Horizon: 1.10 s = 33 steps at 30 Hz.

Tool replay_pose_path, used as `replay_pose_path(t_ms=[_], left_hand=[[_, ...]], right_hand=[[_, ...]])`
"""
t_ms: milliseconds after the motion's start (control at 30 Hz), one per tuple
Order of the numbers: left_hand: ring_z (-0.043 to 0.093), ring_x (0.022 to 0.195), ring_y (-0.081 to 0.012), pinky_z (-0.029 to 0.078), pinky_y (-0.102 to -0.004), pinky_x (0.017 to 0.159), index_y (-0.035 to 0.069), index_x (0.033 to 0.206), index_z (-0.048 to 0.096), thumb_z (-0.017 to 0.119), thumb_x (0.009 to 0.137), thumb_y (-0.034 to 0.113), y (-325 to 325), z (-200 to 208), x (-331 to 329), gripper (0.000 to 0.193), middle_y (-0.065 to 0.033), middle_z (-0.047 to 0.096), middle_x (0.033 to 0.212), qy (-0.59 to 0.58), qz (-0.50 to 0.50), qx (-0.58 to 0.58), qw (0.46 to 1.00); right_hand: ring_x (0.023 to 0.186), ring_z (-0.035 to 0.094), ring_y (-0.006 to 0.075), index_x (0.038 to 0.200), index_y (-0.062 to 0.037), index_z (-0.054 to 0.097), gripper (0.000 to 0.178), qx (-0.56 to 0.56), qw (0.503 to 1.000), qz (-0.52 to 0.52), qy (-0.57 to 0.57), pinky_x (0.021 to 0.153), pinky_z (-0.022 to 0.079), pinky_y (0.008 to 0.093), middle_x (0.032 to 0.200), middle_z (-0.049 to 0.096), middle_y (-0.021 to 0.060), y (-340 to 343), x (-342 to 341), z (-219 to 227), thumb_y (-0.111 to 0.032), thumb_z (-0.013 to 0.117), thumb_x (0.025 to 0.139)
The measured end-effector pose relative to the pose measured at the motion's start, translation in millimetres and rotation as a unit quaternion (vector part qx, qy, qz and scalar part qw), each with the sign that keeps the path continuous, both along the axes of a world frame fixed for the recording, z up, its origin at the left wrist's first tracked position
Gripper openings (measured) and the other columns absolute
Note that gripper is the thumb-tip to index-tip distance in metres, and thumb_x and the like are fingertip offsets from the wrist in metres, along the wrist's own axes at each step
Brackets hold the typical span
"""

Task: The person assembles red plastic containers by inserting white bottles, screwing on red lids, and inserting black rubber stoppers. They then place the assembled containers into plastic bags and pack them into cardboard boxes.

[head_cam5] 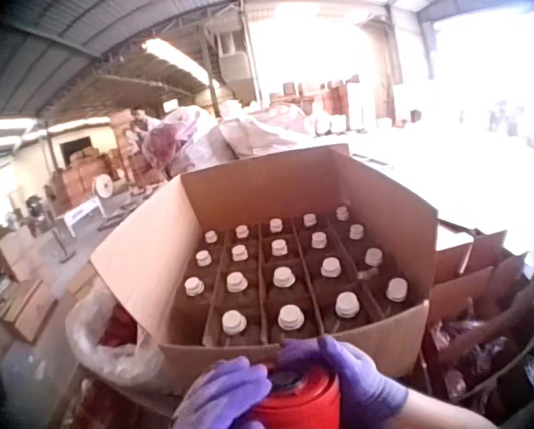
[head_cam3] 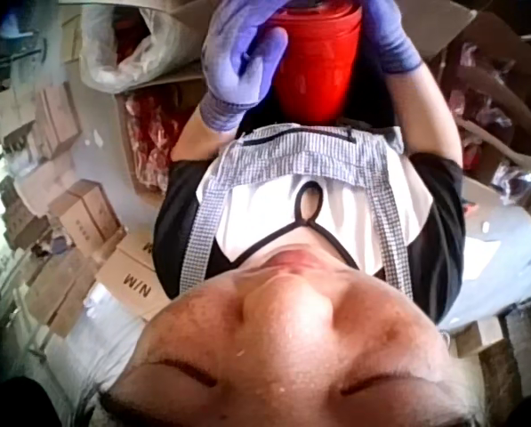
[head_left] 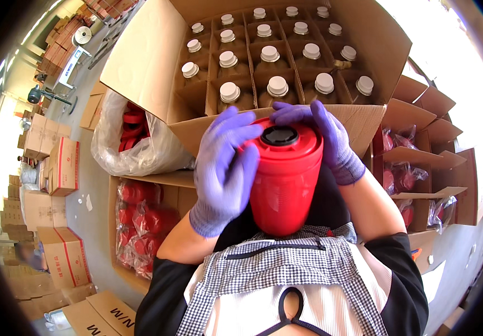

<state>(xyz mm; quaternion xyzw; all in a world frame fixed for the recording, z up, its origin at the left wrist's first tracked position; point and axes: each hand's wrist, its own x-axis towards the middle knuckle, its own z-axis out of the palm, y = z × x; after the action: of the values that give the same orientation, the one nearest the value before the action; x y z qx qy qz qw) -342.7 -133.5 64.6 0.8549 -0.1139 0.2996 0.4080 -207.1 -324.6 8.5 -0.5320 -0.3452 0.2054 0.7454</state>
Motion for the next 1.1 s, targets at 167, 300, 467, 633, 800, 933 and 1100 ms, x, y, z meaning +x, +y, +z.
replay_pose_path(t_ms=[167,300,467,633,800,933,1100], left_hand=[[0.055,0.13,-0.0412,0.035,-0.0546,0.115,-0.001,0.134,0.061,0.055,0.104,0.034,28,-27,28,0.047,-0.0205,0.061,0.138,-0.023,-0.075,0.109,0.991],[0.044,0.143,-0.041,0.027,-0.054,0.121,-0.004,0.142,0.055,0.036,0.109,0.045,54,-37,37,0.062,-0.0214,0.057,0.146,-0.098,-0.008,0.097,0.99],[0.039,0.148,-0.0397,0.024,-0.0494,0.123,-0.009,0.144,0.052,0.037,0.107,0.055,66,-58,27,0.075,-0.0233,0.052,0.151,0.112,-0.05,-0.127,0.984],[0.038,0.149,-0.0411,0.018,-0.0523,0.125,-0.006,0.149,0.046,0.031,0.108,0.053,17,2,9,0.074,-0.0228,0.054,0.149,-0.057,-0.1,0.122,0.986],[0.036,0.15,-0.0395,0.02,-0.0484,0.125,-0.007,0.151,0.044,0.04,0.107,0.052,21,-12,25,0.074,-0.0216,0.049,0.154,-0.088,-0.09,0.115,0.985],[0.038,0.149,-0.0367,0.025,-0.0435,0.124,-0.006,0.149,0.047,0.05,0.105,0.049,12,-26,34,0.07,-0.0214,0.049,0.154,0.054,-0.122,-0.185,0.974],[0.06,0.127,-0.0289,0.045,-0.0401,0.109,0.0,0.135,0.061,0.061,0.102,0.041,14,-87,11,0.052,-0.0167,0.064,0.135,0.253,-0.1,0.055,0.961]], right_hand=[[0.129,0.056,0.0267,0.131,0.006,0.064,0.056,-0.082,0.974,-0.061,-0.203,0.116,0.036,0.0404,0.126,0.069,0.0185,-7,-21,37,-0.038,0.036,0.112],[0.138,0.051,0.0271,0.148,0.0055,0.049,0.055,-0.022,0.983,-0.108,-0.145,0.119,0.033,0.041,0.147,0.055,0.0195,-19,-21,60,-0.033,0.043,0.109],[0.139,0.051,0.0306,0.14,0.0044,0.058,0.049,-0.042,0.986,0.039,-0.155,0.121,0.031,0.0419,0.143,0.06,0.0177,-31,-18,75,-0.029,0.044,0.107],[0.132,0.057,0.0345,0.133,0.0074,0.062,0.066,-0.035,0.964,0.028,-0.263,0.118,0.035,0.0435,0.139,0.062,0.0227,-33,-11,69,-0.046,0.035,0.108],[0.123,0.063,0.03,0.135,0.0024,0.063,0.057,-0.123,0.931,-0.201,-0.277,0.108,0.046,0.0415,0.134,0.066,0.0187,-19,4,62,-0.045,0.05,0.105],[0.12,0.062,0.0326,0.131,0.0035,0.062,0.052,-0.241,0.927,-0.088,-0.275,0.106,0.046,0.0404,0.128,0.065,0.0203,-29,-12,85,-0.035,0.063,0.096],[0.091,0.061,0.0317,0.116,-0.0029,0.068,0.083,-0.211,0.89,-0.135,-0.38,0.085,0.049,0.0418,0.098,0.064,0.014,-115,-54,95,-0.06,0.092,0.06]])
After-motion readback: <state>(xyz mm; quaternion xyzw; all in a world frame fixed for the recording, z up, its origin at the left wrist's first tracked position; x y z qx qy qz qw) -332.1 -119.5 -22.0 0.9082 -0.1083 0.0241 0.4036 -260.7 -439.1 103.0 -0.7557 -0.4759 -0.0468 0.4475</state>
